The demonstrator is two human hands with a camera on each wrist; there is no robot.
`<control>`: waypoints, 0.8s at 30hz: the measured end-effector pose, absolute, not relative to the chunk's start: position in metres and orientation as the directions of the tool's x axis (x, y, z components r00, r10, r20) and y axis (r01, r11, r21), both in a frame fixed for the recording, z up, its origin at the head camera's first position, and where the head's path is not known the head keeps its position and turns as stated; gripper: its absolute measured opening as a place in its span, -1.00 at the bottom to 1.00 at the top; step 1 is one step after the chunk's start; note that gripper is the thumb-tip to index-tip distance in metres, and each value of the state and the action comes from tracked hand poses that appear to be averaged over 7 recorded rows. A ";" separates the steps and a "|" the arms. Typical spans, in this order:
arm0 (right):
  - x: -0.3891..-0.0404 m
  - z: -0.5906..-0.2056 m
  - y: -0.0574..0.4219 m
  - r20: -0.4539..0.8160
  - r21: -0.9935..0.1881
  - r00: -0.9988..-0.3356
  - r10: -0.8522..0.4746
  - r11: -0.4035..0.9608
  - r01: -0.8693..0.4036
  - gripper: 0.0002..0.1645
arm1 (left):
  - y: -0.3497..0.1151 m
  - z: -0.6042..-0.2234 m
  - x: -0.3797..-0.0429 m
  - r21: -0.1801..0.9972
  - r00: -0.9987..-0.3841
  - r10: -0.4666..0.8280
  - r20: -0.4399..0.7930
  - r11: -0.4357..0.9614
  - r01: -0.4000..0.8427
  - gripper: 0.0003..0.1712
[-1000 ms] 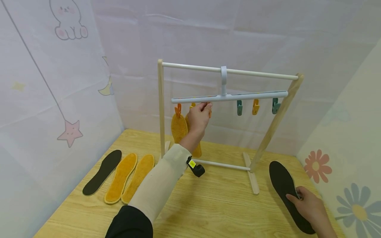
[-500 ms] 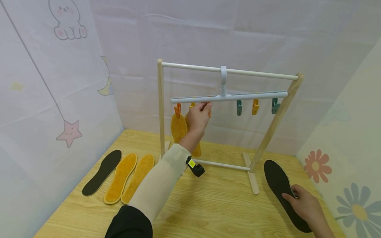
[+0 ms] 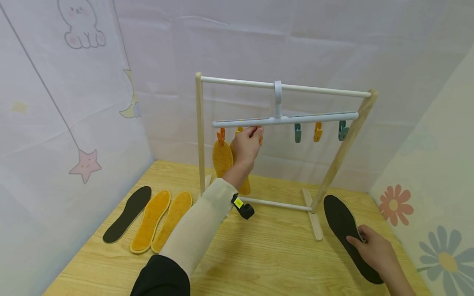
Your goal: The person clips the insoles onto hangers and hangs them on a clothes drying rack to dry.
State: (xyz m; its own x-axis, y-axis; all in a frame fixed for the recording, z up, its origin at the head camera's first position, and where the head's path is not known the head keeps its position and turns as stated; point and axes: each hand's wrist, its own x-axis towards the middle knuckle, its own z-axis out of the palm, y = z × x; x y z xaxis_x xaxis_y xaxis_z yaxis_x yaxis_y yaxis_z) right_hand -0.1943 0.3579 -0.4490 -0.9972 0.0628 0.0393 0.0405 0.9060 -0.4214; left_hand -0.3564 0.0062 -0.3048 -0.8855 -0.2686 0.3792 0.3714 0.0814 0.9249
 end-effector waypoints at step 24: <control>-0.196 -0.443 0.325 0.093 -0.494 -0.995 0.024 0.869 -0.025 -0.64 | 0.005 -0.304 -0.355 0.931 -0.891 -0.271 0.364 0.089 0.353 -0.69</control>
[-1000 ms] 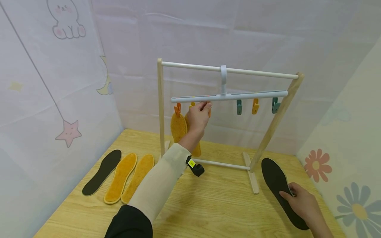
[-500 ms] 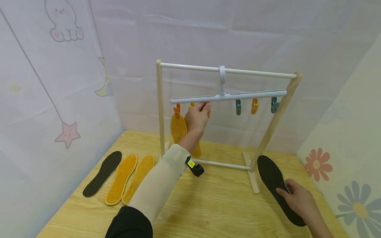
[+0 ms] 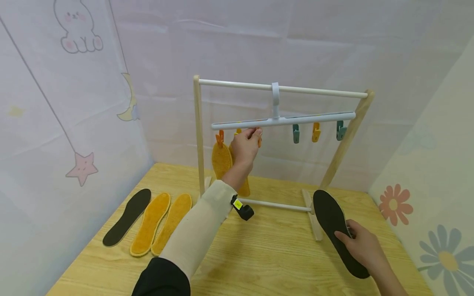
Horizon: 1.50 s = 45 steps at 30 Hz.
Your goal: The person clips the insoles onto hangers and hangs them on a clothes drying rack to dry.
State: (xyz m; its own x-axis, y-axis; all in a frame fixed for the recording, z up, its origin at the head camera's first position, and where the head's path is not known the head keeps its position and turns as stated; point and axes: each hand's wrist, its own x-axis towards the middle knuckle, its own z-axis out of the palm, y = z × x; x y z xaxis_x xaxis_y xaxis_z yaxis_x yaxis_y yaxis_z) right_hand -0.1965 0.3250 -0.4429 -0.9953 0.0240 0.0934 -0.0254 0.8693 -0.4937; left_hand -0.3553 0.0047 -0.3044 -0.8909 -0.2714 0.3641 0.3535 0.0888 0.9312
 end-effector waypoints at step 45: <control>-0.205 -0.437 0.264 0.080 -0.632 -0.997 -0.022 0.772 -0.068 -0.62 | 0.004 -0.305 -0.357 0.934 -0.894 -0.272 0.355 0.057 0.353 -0.73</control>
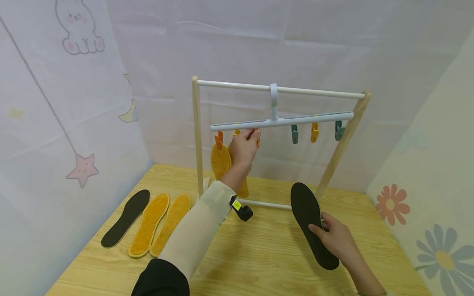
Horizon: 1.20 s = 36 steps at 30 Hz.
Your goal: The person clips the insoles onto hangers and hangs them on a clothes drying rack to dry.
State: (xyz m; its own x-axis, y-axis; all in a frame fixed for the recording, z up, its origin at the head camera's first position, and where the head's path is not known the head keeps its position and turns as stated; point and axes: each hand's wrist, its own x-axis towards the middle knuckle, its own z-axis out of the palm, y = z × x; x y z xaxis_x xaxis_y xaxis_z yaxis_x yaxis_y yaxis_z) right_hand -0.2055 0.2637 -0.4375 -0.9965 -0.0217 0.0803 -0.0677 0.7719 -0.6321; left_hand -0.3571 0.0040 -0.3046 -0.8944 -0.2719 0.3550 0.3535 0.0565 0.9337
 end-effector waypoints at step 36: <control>-0.212 -0.431 0.236 0.138 -0.700 -0.990 -0.038 0.703 -0.125 -0.67 | 0.006 -0.306 -0.355 0.939 -0.895 -0.285 0.343 0.064 0.339 -0.74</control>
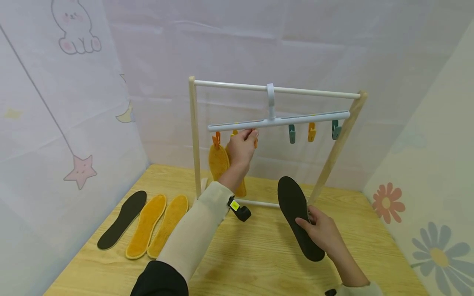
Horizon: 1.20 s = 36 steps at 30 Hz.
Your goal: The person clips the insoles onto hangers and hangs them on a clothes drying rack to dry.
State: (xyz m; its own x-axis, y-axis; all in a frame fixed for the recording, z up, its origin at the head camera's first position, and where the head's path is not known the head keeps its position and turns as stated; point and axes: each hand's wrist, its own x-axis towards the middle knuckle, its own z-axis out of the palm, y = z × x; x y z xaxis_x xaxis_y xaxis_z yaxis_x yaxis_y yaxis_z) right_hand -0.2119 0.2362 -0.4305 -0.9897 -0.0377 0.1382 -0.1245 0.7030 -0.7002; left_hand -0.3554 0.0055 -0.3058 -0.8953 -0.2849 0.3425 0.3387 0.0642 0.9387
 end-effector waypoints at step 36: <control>-0.225 -0.422 0.215 0.224 -0.678 -0.969 -0.106 0.697 -0.233 -0.74 | 0.004 -0.306 -0.356 0.933 -0.890 -0.283 0.357 0.071 0.352 -0.74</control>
State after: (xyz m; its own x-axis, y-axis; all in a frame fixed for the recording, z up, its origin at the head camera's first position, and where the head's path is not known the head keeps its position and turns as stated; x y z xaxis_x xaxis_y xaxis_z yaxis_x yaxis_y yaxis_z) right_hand -0.2252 0.2150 -0.4223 -0.9688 -0.1064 0.2240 -0.2334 0.6969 -0.6782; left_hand -0.3560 0.0035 -0.3055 -0.8901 -0.2832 0.3572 0.3519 0.0712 0.9333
